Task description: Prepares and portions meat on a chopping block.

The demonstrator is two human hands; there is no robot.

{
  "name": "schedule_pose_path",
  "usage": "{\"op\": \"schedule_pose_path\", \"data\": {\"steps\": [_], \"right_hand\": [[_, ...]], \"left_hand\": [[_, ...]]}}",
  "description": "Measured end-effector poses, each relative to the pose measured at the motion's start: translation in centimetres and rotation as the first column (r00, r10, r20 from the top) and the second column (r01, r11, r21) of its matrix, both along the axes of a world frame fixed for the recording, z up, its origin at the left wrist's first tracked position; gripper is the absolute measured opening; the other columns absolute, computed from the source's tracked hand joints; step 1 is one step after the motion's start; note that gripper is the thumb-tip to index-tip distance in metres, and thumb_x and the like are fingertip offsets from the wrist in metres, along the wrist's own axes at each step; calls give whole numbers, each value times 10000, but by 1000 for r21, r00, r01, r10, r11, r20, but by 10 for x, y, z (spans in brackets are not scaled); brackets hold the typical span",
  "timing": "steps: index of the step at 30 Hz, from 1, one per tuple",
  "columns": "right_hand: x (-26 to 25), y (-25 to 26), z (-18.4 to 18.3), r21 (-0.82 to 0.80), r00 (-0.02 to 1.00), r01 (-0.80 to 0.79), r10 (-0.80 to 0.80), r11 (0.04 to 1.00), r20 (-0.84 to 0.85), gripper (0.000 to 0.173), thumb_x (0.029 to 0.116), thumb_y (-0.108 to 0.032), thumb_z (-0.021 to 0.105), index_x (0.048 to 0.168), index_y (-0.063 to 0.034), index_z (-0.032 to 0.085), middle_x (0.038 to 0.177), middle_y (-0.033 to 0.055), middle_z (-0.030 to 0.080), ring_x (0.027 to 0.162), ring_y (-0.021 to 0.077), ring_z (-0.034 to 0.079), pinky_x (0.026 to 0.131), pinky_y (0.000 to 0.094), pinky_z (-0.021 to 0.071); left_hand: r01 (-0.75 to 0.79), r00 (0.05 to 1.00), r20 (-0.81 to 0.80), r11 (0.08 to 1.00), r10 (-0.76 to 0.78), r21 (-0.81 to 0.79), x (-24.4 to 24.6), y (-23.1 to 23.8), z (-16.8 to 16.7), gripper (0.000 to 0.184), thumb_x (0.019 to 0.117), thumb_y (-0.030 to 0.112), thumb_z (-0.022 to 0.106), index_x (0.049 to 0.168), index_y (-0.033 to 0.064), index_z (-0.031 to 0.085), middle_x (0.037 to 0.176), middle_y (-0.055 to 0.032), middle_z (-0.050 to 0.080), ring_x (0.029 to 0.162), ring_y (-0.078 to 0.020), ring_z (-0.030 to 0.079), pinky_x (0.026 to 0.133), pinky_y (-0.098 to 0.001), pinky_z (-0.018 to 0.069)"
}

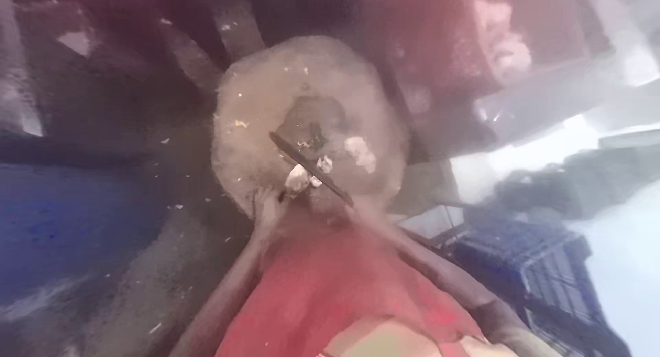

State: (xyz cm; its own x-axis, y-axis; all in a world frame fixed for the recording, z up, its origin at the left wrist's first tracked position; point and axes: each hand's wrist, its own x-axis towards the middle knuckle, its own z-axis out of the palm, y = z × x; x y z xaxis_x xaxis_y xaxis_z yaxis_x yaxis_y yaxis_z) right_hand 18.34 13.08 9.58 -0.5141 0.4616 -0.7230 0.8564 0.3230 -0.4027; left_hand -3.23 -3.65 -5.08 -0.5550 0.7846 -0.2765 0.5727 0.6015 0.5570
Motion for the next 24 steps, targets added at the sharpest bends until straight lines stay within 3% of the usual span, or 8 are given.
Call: {"op": "schedule_pose_path", "data": {"steps": [3, 7, 10, 13, 15, 19, 21, 24], "right_hand": [[-11, -10, 6, -92, 999, 36, -38, 995, -21, 398, 1058, -340, 502, 1322, -63, 610, 1071, 166, 690, 983, 281, 675, 898, 486, 528], [20, -1, -66, -67, 1000, 15, -16, 998, -19, 529, 1070, -467, 450, 1342, -34, 584, 1194, 208, 672, 1116, 339, 661, 981, 547, 513], [22, -5, -45, -43, 996, 82, -83, 996, -15, 565, 1053, -533, 455, 1251, -29, 619, 1064, 183, 680, 1000, 312, 672, 910, 527, 529], [3, -17, -14, -156, 961, 223, -243, 962, -129, 467, 1061, -449, 507, 1180, -17, 642, 916, 103, 658, 810, 171, 639, 788, 378, 543], [0, -29, -36, -271, 937, 248, -301, 930, -176, 476, 1068, -452, 492, 1211, -25, 647, 929, 96, 705, 810, 148, 689, 779, 361, 580], [29, -27, -96, -342, 957, 251, -284, 906, -51, 573, 1057, -531, 454, 1216, -2, 609, 981, 134, 656, 860, 213, 657, 818, 435, 562], [33, -24, -87, -215, 969, 234, -245, 948, -26, 596, 1046, -557, 456, 1199, -7, 630, 1004, 163, 675, 917, 262, 669, 856, 492, 549], [7, -19, -25, -56, 988, 156, -156, 986, 3, 578, 1048, -531, 478, 1223, 0, 622, 1068, 195, 680, 1016, 308, 672, 927, 518, 523]], "left_hand": [[4, 1000, 3, 999, -4, 32, 6, -1, 4, 320, 953, 306, 678, 1153, 62, 737, 1212, -179, 691, 1230, -397, 590, 1114, -592, 399], [100, 992, -77, 995, -99, -2, 16, -9, 3, 290, 986, 318, 615, 1140, 110, 745, 1196, -150, 698, 1188, -376, 610, 1069, -584, 424], [144, 989, -46, 990, -144, 9, 29, -19, 1, 255, 989, 283, 602, 1106, 112, 751, 1174, -129, 712, 1174, -347, 630, 1061, -570, 440], [164, 986, -26, 985, -163, 50, 43, -17, -7, 250, 980, 282, 598, 1121, 142, 749, 1177, -101, 710, 1168, -323, 631, 1044, -553, 458], [156, 988, -20, 987, -155, 40, 50, -16, -6, 273, 981, 283, 608, 1153, 124, 745, 1212, -117, 705, 1201, -341, 620, 1065, -561, 449], [153, 986, -64, 988, -153, 9, 35, -13, -2, 260, 1000, 271, 586, 1133, 116, 746, 1208, -124, 701, 1194, -343, 623, 1043, -554, 470], [67, 995, -70, 997, -69, -30, 16, -16, 6, 268, 1013, 267, 585, 1150, 103, 746, 1224, -145, 695, 1205, -359, 620, 1065, -574, 455], [23, 993, -115, 999, -18, 43, -2, -16, 6, 208, 981, 217, 632, 1082, 91, 763, 1149, -154, 706, 1154, -366, 632, 1037, -580, 467]]}}
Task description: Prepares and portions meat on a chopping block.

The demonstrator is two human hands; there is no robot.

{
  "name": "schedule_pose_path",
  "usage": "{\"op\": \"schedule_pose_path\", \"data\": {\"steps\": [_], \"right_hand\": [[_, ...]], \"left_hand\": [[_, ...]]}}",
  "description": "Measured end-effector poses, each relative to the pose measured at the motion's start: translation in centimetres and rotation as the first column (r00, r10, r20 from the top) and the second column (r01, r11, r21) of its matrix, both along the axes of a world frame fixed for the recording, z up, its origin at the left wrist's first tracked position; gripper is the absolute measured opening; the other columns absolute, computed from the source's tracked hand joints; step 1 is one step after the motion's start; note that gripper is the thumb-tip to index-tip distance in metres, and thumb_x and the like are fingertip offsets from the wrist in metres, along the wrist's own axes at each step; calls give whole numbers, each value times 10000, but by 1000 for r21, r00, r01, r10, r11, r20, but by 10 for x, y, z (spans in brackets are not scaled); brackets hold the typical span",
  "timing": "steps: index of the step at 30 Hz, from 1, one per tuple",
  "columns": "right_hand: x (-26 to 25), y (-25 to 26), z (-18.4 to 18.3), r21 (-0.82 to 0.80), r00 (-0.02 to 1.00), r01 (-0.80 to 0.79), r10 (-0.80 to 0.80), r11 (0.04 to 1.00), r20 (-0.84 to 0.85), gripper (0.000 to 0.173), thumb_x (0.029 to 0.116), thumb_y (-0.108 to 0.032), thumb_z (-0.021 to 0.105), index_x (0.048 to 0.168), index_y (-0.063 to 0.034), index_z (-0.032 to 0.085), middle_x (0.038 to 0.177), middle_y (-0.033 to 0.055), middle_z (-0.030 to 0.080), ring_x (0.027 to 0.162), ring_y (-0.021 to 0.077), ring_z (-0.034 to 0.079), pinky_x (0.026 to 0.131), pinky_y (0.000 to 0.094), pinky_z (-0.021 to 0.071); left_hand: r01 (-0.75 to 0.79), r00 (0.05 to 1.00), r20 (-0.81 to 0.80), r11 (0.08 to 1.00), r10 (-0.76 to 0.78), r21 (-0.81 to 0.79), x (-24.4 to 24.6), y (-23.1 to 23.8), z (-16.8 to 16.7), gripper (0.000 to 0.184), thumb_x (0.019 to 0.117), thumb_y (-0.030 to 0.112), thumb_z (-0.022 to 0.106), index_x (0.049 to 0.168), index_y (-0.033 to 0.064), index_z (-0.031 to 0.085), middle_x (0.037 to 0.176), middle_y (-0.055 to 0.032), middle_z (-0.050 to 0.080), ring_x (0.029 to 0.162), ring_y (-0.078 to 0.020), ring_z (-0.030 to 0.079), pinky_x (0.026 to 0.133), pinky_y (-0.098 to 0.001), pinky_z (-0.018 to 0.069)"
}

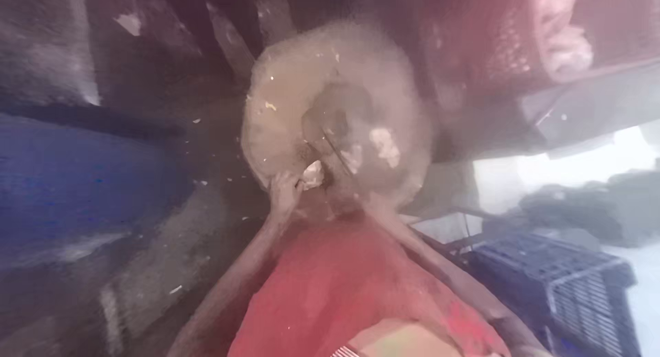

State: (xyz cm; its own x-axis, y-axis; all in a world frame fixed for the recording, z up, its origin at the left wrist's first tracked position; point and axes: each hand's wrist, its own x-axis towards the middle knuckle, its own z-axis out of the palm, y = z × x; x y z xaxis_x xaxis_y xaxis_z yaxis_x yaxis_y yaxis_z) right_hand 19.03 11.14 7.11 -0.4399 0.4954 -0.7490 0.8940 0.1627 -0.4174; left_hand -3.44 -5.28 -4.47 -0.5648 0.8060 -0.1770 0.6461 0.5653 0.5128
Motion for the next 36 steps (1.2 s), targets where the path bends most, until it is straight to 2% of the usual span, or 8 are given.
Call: {"op": "schedule_pose_path", "data": {"steps": [5, 10, 15, 20, 25, 28, 34, 36], "right_hand": [[-52, -21, 36, -41, 964, -97, 84, 994, -253, 452, 1048, -433, 522, 1349, -110, 617, 992, 114, 704, 874, 202, 680, 823, 426, 563], [-50, -25, -63, -84, 955, -280, 269, 956, -126, 547, 1065, -489, 450, 1251, 0, 607, 1059, 204, 670, 980, 320, 670, 896, 533, 534], [-43, -26, -15, -14, 985, -166, 166, 986, -38, 489, 1069, -421, 489, 1316, -12, 591, 1109, 196, 687, 1034, 298, 680, 944, 490, 530], [-20, -2, -44, -12, 985, -171, 171, 985, 17, 479, 1066, -441, 475, 1290, -36, 597, 1059, 181, 676, 965, 294, 669, 892, 507, 535], [-48, -24, 22, -38, 986, -148, 145, 988, -83, 492, 1044, -498, 510, 1234, -59, 626, 962, 115, 683, 875, 221, 675, 831, 455, 557], [-68, -37, 54, -39, 960, -124, 110, 992, -258, 437, 1050, -428, 532, 1285, -71, 625, 916, 78, 678, 801, 151, 651, 767, 377, 555], [-49, -38, -65, -99, 970, -226, 215, 969, -114, 520, 1067, -461, 459, 1315, -23, 588, 1083, 192, 686, 987, 306, 686, 906, 520, 550], [-43, -30, -68, -127, 974, -219, 209, 968, -85, 558, 1055, -518, 451, 1276, -32, 615, 1063, 181, 683, 972, 300, 671, 895, 530, 537]], "left_hand": [[81, 994, 74, 996, -78, -39, 13, -3, -3, 254, 1008, 261, 601, 1109, 81, 750, 1194, -144, 694, 1183, -336, 624, 1064, -545, 459], [41, 998, 35, 998, -43, 46, 16, -13, -15, 248, 987, 260, 629, 1099, 80, 757, 1148, -141, 708, 1159, -346, 630, 1036, -535, 480], [-82, 996, 46, 990, 78, 115, 3, -30, -9, 232, 969, 263, 663, 1057, 71, 761, 1119, -159, 713, 1137, -370, 638, 1037, -565, 476], [-169, 985, 43, 981, 165, 95, -12, -34, -5, 176, 972, 225, 666, 1052, 95, 753, 1124, -133, 709, 1127, -346, 638, 1020, -554, 484], [-171, 977, 148, 981, 156, 91, -7, -41, 7, 257, 963, 240, 685, 1129, 51, 735, 1152, -167, 701, 1146, -358, 633, 1033, -574, 473], [-126, 958, 273, 985, 91, 115, 5, -38, 26, 201, 958, 175, 681, 1086, 28, 728, 1022, -159, 728, 981, -301, 701, 932, -528, 554], [-78, 964, 258, 995, 60, 57, 23, -45, 11, 207, 971, 239, 656, 1078, 86, 747, 1110, -102, 716, 1077, -251, 669, 1005, -463, 522], [-115, 964, 247, 991, 96, 62, 17, -48, 8, 218, 977, 262, 661, 1066, 80, 741, 1082, -102, 716, 1042, -242, 674, 984, -461, 533]]}}
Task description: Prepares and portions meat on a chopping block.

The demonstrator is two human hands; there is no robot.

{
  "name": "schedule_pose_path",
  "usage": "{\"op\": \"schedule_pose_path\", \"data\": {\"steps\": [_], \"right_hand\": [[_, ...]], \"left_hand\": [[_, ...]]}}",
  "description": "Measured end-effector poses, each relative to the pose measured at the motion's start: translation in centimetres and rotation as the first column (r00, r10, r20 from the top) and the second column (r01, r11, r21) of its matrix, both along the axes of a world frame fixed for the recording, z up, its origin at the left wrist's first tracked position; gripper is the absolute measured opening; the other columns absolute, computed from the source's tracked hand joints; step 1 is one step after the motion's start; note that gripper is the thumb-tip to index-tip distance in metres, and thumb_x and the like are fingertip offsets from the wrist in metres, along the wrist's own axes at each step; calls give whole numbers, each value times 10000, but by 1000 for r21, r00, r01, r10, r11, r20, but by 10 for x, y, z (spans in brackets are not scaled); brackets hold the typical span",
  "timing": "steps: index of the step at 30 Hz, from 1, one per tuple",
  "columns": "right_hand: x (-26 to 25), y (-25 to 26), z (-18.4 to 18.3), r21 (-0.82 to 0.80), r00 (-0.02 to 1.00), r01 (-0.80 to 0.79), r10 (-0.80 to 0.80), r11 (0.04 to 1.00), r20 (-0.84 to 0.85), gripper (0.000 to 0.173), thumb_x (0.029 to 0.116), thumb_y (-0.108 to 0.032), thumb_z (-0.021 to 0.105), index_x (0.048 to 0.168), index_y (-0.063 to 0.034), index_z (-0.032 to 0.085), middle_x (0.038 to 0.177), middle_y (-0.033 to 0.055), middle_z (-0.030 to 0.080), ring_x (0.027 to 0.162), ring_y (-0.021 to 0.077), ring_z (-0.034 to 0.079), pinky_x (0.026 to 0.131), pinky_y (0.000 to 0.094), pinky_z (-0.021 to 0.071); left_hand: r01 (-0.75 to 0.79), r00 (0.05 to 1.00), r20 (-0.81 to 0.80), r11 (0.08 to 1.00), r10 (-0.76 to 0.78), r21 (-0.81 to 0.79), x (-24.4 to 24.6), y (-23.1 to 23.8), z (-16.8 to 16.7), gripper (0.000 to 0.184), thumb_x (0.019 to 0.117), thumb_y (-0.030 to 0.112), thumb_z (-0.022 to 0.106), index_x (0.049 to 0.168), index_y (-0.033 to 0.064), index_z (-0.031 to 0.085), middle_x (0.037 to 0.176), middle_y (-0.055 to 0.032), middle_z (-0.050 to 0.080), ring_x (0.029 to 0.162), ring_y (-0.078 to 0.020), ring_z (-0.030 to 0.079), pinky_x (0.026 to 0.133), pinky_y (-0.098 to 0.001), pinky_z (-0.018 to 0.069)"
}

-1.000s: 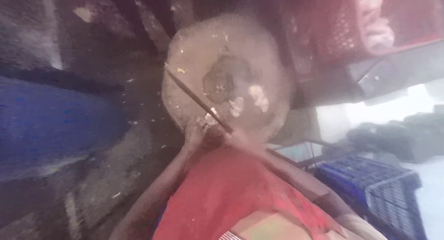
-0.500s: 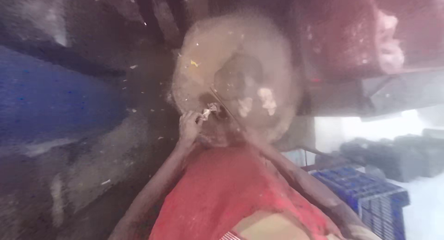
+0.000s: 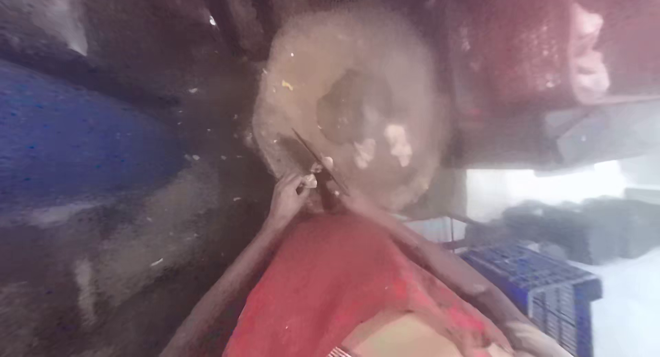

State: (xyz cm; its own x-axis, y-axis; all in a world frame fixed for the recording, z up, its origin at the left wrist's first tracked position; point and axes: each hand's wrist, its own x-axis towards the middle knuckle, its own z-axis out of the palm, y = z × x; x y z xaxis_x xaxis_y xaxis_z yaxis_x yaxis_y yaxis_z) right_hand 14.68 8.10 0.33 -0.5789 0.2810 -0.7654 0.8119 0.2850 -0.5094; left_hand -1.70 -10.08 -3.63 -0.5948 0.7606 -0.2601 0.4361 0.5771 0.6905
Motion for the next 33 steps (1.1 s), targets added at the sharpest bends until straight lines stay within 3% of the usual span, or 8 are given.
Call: {"op": "schedule_pose_path", "data": {"steps": [7, 11, 14, 18, 21, 24, 28, 33], "right_hand": [[-24, -5, 101, 130, 995, 2, 11, 991, -98, 445, 1061, -382, 525, 1344, -43, 580, 1059, 165, 698, 961, 267, 690, 882, 475, 557], [-9, -12, 43, -21, 997, -48, 47, 999, -59, 539, 1060, -519, 451, 1287, -57, 611, 1017, 152, 691, 926, 265, 684, 868, 497, 553], [24, 0, 0, -158, 1000, -13, 12, 987, -9, 548, 1063, -495, 459, 1324, -32, 590, 1102, 175, 681, 992, 264, 670, 927, 497, 539], [44, 16, 19, -106, 960, 273, -265, 956, 86, 512, 1062, -504, 463, 1245, -53, 622, 949, 76, 642, 795, 161, 610, 769, 374, 535], [46, 38, 21, 131, 955, 294, -297, 947, 4, 542, 1047, -530, 474, 1144, -28, 656, 880, 126, 665, 787, 240, 655, 764, 475, 559], [24, 41, 71, 204, 957, 290, -288, 935, -40, 462, 1070, -442, 480, 1156, -16, 637, 864, 127, 641, 751, 230, 636, 731, 452, 552], [10, 22, 128, 100, 924, 345, -318, 933, -212, 397, 1043, -220, 568, 1406, -57, 568, 1006, 124, 707, 825, 161, 691, 787, 375, 592], [27, 16, 49, 90, 987, 159, -158, 983, -10, 448, 1065, -405, 505, 1295, -32, 599, 1054, 168, 682, 956, 270, 675, 886, 484, 541]], "left_hand": [[34, 999, -20, 999, -35, -21, 5, -16, -2, 220, 981, 262, 645, 1089, 95, 739, 1088, -101, 724, 1067, -288, 670, 998, -551, 493], [32, 999, 26, 997, -30, -74, 2, -7, 7, 271, 990, 300, 654, 1105, 64, 724, 1076, -130, 718, 1025, -275, 690, 970, -510, 544], [-73, 953, 283, 990, 106, -124, -8, 1, 26, 256, 999, 282, 660, 1155, 81, 688, 1064, -115, 711, 958, -224, 694, 897, -465, 570], [-188, 909, 388, 981, 155, 50, -13, 25, 54, 138, 1002, 198, 667, 1111, 115, 685, 1022, -43, 722, 874, -142, 695, 821, -389, 588], [35, 994, 96, 990, -48, 134, 0, 58, 49, 235, 1018, 247, 640, 1222, 152, 710, 1258, -39, 689, 1126, -180, 670, 1010, -431, 542], [266, 959, 118, 963, -259, -46, 21, 78, 40, 406, 1028, 291, 597, 1399, 125, 612, 1445, -139, 574, 1304, -303, 581, 1096, -519, 469], [417, 875, 317, 902, -366, -110, 41, 67, 41, 311, 1018, 241, 598, 1263, 73, 689, 1147, -160, 714, 1084, -313, 678, 987, -533, 515], [300, 887, 397, 948, -236, -107, 31, 39, 14, 348, 1058, 335, 533, 1325, 153, 662, 1224, -84, 707, 1099, -212, 687, 1011, -461, 531]]}}
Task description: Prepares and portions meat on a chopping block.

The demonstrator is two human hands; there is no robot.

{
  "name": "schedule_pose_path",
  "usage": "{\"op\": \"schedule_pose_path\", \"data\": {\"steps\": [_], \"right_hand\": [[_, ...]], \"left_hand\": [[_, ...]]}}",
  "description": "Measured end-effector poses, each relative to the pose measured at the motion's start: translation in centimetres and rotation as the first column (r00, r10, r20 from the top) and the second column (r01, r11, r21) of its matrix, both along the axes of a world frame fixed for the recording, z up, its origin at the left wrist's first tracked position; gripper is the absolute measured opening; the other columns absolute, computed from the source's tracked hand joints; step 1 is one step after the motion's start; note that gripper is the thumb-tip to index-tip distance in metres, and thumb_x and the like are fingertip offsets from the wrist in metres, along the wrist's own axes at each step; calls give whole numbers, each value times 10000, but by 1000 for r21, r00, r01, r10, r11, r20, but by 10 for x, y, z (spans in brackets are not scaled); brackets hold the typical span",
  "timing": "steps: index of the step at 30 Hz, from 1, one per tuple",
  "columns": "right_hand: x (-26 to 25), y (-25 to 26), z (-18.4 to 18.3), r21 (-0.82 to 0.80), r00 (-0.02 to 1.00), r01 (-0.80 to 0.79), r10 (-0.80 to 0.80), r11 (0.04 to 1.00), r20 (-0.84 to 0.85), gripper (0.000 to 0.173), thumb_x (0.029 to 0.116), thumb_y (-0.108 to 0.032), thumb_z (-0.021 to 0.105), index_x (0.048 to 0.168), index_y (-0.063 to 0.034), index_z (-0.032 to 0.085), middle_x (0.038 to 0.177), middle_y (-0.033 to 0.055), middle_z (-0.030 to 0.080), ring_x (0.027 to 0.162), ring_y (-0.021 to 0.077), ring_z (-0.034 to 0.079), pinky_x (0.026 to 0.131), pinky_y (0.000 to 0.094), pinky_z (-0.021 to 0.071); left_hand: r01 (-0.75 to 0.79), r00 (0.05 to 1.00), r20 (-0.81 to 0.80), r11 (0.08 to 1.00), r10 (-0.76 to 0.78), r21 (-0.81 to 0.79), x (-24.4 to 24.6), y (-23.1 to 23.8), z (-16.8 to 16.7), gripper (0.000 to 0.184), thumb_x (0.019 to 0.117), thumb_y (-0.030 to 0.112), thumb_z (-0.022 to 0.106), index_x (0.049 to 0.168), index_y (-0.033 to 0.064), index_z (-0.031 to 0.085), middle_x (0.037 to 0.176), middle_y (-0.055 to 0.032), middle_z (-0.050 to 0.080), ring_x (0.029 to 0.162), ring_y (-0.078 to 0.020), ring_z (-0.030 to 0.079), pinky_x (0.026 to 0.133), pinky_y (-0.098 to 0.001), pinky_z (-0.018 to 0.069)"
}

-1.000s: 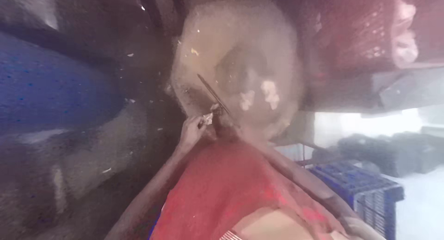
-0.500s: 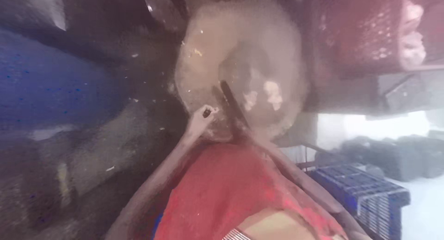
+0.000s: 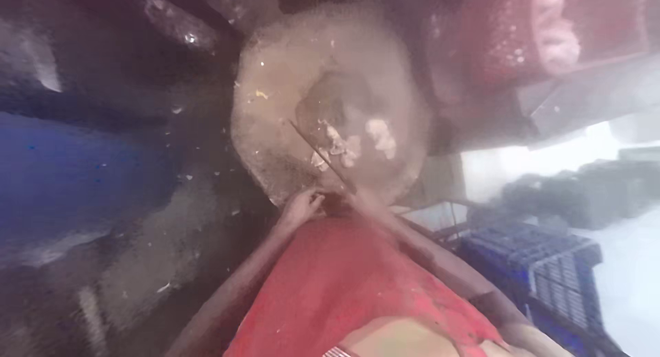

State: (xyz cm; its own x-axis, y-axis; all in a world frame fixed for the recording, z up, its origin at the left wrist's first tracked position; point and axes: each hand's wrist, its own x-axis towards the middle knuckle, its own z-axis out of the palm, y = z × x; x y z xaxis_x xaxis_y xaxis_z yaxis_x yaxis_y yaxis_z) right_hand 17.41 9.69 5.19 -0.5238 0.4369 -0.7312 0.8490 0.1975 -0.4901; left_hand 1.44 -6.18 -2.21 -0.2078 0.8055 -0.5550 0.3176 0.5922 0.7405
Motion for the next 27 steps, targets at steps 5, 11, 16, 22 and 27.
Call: {"op": "schedule_pose_path", "data": {"steps": [5, 11, 16, 22, 27], "right_hand": [[14, -1, -4, 166, 988, -108, 88, 980, 127, 479, 1060, -412, 484, 1371, -61, 581, 1152, 193, 700, 1082, 354, 680, 956, 566, 518], [15, 0, -22, -216, 998, -51, 57, 975, 18, 541, 1038, -533, 504, 1165, -20, 618, 937, 115, 633, 831, 203, 625, 804, 438, 535], [49, 28, -51, -445, 972, 211, -236, 870, 0, 434, 1053, -497, 492, 1083, -77, 598, 694, -24, 500, 533, 78, 468, 509, 271, 451], [97, 44, -18, -139, 810, 530, -548, 836, -209, 448, 1052, -465, 488, 980, -36, 594, 636, 1, 499, 499, 125, 473, 491, 335, 461], [126, 67, -8, -24, 644, 694, -635, 720, -428, 263, 1038, -259, 566, 1102, -11, 625, 749, -2, 614, 650, 82, 601, 648, 298, 555]], "left_hand": [[-171, 980, -117, 980, 160, -98, -26, -24, 16, 328, 1076, 333, 514, 1337, 188, 651, 1145, -62, 728, 993, -199, 714, 923, -464, 570], [-102, 950, -312, 963, 20, -250, -24, -13, 12, 405, 1022, 446, 568, 1340, 202, 627, 1110, -96, 720, 1044, -307, 690, 915, -583, 532], [-344, 867, -417, 934, 273, -102, -73, 4, 11, 388, 1050, 432, 540, 1209, 120, 706, 1044, -158, 732, 981, -361, 704, 872, -612, 539], [-298, 771, -572, 952, 281, 66, -141, 45, 6, 606, 1057, 569, 431, 1284, 50, 645, 1245, -253, 655, 1173, -454, 624, 968, -688, 479], [-197, 861, -474, 980, 181, 17, -138, 117, -7, 416, 1085, 372, 483, 1254, 30, 650, 1154, -264, 678, 1060, -475, 659, 905, -697, 501]]}}
